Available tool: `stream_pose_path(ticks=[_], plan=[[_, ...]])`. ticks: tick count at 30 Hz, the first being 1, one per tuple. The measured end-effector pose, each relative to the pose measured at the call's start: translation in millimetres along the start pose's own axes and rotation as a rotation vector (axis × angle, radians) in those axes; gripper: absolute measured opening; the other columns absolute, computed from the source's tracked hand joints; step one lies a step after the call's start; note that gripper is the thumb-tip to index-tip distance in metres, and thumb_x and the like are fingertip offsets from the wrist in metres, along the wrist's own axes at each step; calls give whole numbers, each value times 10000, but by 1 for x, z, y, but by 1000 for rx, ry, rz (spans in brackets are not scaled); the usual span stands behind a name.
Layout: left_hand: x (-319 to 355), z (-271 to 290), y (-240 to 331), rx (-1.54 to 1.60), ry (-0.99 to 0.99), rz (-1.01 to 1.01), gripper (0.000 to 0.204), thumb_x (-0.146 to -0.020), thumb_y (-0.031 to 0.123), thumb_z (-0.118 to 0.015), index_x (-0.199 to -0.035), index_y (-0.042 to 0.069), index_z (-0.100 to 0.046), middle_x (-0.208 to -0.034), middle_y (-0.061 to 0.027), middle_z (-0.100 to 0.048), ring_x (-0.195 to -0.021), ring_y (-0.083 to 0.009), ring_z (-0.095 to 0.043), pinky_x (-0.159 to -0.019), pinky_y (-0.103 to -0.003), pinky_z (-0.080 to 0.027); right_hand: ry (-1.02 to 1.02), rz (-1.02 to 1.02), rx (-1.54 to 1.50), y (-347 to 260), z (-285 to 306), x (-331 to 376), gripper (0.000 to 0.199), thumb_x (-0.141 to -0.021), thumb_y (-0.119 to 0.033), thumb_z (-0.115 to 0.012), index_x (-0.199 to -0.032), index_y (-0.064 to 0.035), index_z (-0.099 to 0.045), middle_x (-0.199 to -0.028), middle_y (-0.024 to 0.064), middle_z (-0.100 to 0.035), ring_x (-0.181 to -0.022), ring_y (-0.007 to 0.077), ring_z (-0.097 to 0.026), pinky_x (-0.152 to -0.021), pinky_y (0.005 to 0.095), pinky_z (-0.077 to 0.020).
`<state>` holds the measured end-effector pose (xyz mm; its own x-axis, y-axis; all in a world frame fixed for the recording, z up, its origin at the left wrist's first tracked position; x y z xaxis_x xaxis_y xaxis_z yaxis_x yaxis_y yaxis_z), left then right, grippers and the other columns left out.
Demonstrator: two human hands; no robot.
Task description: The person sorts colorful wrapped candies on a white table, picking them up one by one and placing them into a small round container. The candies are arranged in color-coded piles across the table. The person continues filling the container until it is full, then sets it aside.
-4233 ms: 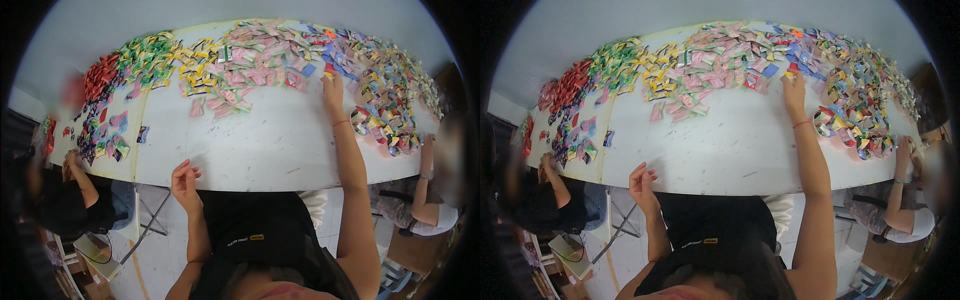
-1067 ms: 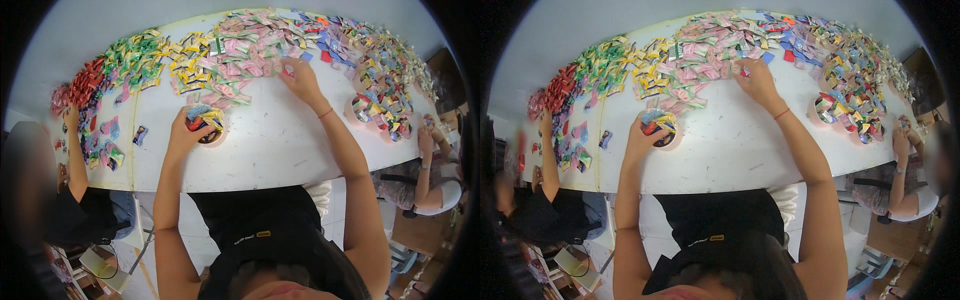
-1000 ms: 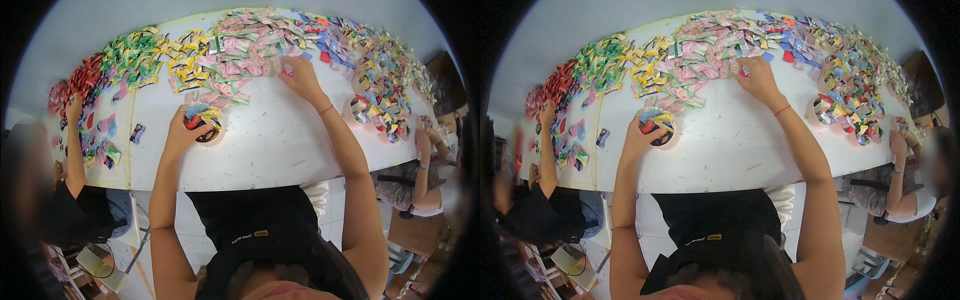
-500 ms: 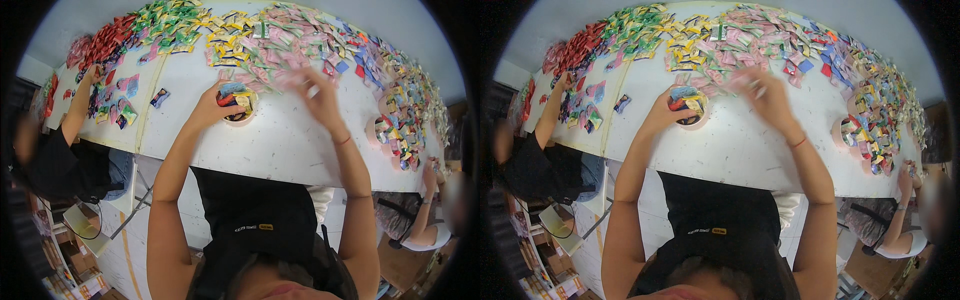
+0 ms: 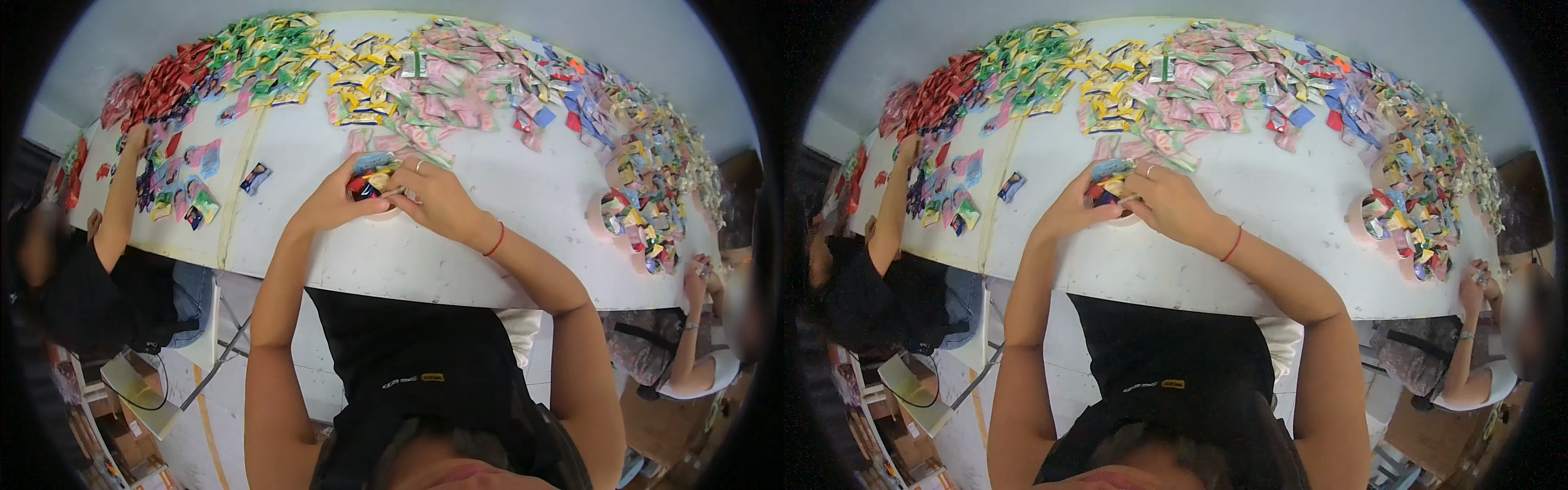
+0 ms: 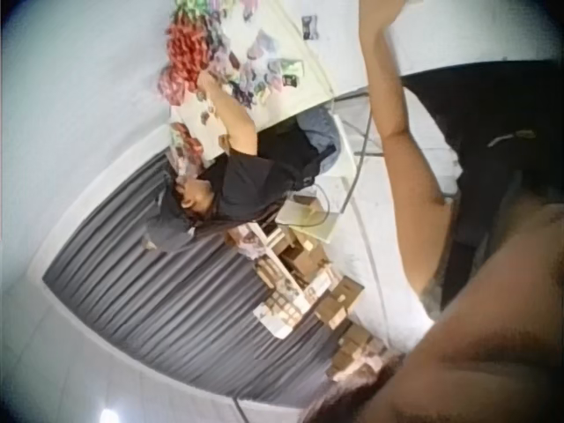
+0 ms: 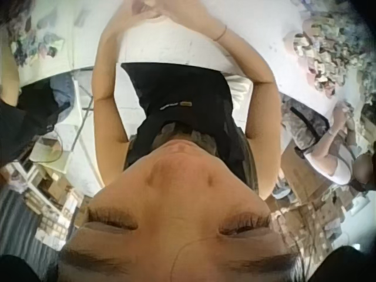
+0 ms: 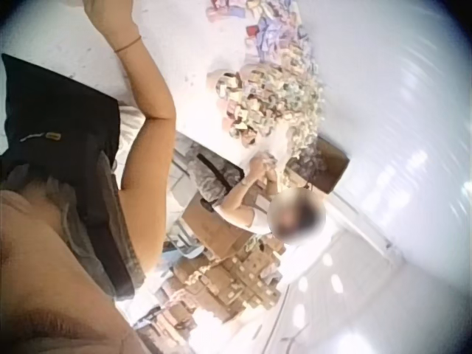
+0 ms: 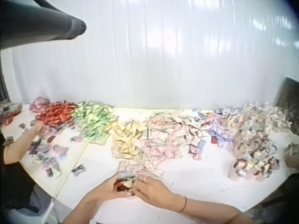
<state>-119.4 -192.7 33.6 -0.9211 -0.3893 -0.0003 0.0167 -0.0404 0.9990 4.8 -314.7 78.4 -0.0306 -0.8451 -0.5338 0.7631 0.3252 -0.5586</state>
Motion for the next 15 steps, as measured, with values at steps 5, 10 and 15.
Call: stream_pose_path(ticks=[5, 10, 15], plan=[[-5, -2, -4, -58, 95, 13, 702, -766, 142, -852, -1349, 3, -486, -1186, -76, -606, -1070, -129, -573, -944, -288, -479, -2, 56, -37, 7, 9, 1, 147, -816, -78, -706, -963, -78, -702, -893, 95, -667, -828, 274, -639, -705, 353, -519], [-5, 1, -8, -100, 147, -7, 543, -814, 64, -786, -1289, -12, -535, -1148, -74, -633, -1010, -129, -604, -910, -280, -498, 309, -254, -60, 99, 87, -6, 209, -873, -71, -651, -1067, -79, -728, -1027, 50, -726, -843, 182, -659, -724, 302, -513], [-12, -5, -7, -75, 144, 3, 529, -811, 61, -787, -1278, -15, -549, -1143, -72, -639, -1011, -134, -613, -899, -279, -505, 439, -632, 773, 271, 224, 46, 412, -781, -115, -676, -1191, -65, -680, -1136, 213, -679, -1078, 370, -617, -903, 446, -498]])
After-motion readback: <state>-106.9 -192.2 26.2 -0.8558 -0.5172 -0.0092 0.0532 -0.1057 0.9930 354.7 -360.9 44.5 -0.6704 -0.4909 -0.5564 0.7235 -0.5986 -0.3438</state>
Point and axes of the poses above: each hand's wrist, its own x-axis away from the middle knuckle, its own z-axis out of the back of the hand, y = z × x, the point moved 5 cm from there along -x, towards the middle knuckle
